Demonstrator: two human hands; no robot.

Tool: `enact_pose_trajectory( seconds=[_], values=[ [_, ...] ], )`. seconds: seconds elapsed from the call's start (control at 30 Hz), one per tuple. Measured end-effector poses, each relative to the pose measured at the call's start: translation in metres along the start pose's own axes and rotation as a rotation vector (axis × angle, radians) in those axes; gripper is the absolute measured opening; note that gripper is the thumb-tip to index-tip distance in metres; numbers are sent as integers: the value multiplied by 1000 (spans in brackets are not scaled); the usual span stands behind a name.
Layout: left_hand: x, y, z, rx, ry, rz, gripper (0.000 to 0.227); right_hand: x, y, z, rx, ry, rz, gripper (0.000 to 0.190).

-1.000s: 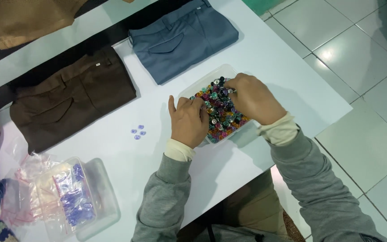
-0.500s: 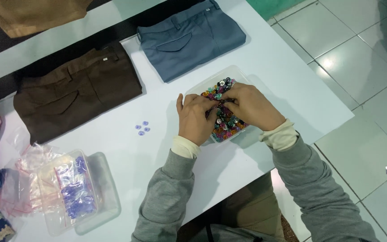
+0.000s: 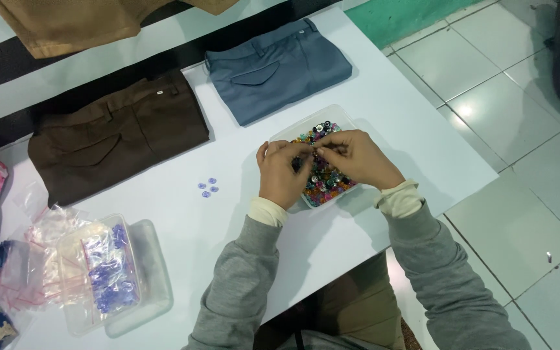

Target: The person picks individual colorful beads from a large container and places them into a small clear plastic bag on a white table. They handle the beads one by one and sort through the items in the container.

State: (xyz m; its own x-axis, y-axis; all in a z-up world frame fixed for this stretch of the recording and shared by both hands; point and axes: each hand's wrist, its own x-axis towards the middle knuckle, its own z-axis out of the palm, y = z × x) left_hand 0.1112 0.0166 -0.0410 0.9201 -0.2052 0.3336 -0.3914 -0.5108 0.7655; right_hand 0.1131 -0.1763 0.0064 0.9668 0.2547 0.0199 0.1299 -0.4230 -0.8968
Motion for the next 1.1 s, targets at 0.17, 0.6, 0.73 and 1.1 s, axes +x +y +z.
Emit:
enact_pose_trajectory(
  seconds=[0.17, 0.6, 0.73, 1.1],
  values=[
    [-3, -12, 6, -87, 117, 47, 16, 7, 17, -5, 203, -42, 19, 23],
    [-58, -38, -12, -155, 593, 94, 19, 3, 3, 1, 295, -52, -51, 26],
    [-67, -43, -21, -184, 613, 61, 15, -2, -13, 23, 294, -69, -57, 25],
    [-111, -69, -51, 26, 658, 115, 23, -7, -45, 126, 125, -158, -401, 18]
  ],
)
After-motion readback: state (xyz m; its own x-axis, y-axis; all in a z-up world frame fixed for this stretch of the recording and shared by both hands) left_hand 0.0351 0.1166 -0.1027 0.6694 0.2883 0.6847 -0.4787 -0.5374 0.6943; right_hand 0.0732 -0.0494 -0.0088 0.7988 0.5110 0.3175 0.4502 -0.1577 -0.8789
